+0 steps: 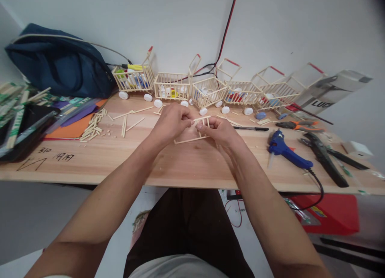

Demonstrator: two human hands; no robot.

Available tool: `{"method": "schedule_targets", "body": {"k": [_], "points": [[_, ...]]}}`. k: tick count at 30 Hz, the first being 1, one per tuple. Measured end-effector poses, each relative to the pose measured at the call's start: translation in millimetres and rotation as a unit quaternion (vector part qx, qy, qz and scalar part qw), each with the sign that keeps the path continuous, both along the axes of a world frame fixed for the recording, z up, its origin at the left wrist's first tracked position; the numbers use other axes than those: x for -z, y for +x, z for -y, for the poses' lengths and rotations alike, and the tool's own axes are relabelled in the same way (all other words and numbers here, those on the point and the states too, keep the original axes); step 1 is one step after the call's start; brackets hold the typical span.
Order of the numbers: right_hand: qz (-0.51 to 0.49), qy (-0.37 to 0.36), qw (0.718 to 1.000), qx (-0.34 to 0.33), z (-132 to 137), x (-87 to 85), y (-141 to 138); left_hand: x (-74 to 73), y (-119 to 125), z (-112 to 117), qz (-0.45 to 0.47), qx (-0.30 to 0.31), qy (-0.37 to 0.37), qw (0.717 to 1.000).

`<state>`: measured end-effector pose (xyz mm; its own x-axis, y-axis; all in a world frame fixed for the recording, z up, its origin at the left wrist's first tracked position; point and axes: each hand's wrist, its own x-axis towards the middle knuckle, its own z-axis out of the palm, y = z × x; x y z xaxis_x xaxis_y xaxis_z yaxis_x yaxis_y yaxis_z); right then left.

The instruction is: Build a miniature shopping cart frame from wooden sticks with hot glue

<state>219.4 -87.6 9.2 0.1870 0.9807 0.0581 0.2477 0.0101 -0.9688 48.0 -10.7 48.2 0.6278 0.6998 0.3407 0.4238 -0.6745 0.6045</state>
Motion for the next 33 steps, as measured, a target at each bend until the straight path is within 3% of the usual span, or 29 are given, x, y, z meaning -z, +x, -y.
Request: {"method": "schedule_targets", "body": {"k": [22,29,33], "points": [[0.034,-0.031,0.999,-0.025,0.5,0.0,2.5,1.5,2.6,1.2,-0.044,-0.018,0.012,0.999],[-0.017,-0.04,0.998,-0.051,-0.4,-1.6,4.2,2.9,1.8,-1.9,-0.015,-0.008,0.02,1.0],[0.016,-0.029,0.998,-0.052,-1.7,1.0,6.7,1.0,2.1,-1.6,-0.015,-0.017,0.015,1.0]]}}
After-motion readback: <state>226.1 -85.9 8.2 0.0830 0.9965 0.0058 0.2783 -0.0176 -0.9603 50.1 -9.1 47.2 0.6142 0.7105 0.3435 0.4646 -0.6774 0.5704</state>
